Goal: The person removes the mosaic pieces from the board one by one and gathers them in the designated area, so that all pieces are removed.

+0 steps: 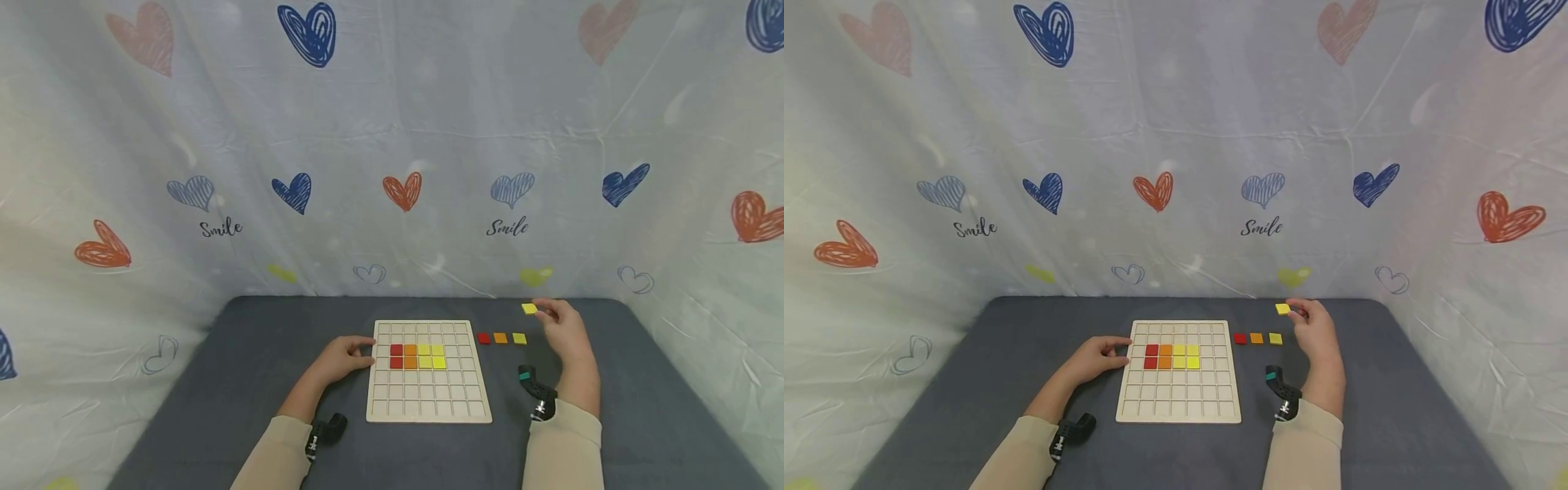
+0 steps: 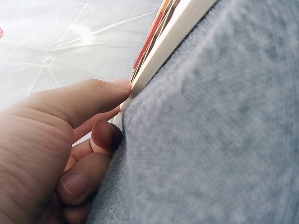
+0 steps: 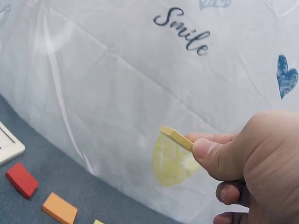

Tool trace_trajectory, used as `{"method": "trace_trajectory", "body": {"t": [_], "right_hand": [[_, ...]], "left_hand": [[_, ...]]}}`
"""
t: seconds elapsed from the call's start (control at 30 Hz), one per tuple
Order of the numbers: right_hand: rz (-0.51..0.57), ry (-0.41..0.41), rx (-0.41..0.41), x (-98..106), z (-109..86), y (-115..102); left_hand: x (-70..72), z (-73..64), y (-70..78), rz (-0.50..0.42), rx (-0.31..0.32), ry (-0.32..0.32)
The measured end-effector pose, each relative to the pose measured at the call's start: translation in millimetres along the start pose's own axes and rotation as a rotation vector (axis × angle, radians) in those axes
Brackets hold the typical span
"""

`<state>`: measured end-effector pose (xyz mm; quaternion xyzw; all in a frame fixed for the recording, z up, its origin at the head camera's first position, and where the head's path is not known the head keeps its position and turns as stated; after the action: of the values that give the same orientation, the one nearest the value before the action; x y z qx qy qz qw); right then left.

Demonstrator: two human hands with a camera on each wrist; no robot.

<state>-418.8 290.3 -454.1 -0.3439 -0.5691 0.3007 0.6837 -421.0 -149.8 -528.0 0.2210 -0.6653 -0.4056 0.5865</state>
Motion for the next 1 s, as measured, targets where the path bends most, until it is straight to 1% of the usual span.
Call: {"method": "trace_trajectory", "body": {"t": [0.1,0.2,0.4,0.53,0.7,0.83,1.0], "right_hand": [[-0.016,0.022,-0.036,1,1.0,12],[-0.022,0.025,-0.090,1,1.7,27],[-0.067,0.011,-0.222,-1,2.1,58],[-0.087,0.005,-0.284,-6,2.9,71],[-0.126,0.022,-0.304,-10,4.4,77],[-0.159,0.058,-0.304,-10,5.1,76],[-0.185,0.094,-0.300,-11,3.5,74]], "left_hand": [[0.4,0.4,-0.9,-0.004,0.003,0.002],[0.7,1.1,-1.6,-0.001,0.001,0.006],[-0.1,1.3,-2.2,0.007,-0.011,0.007],[-0.8,1.3,-2.1,0.009,-0.017,0.006],[-1.5,1.6,-1.4,0.009,-0.014,0.002],[-0.5,1.1,-1.4,0.003,0.003,0.007],[-0.9,1.1,0.0,0.003,0.003,0.009]]}}
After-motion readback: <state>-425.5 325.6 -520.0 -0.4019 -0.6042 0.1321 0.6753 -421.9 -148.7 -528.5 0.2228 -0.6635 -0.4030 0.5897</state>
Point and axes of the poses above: each hand's wrist, its own z-axis towards the middle knuckle, its own x-axis out of the back of the hand, y = z × x, the point moved 9 cm from there along z, towards the middle knuckle, and after that the axes turned 1 degree about z, right-handed, at the moved point
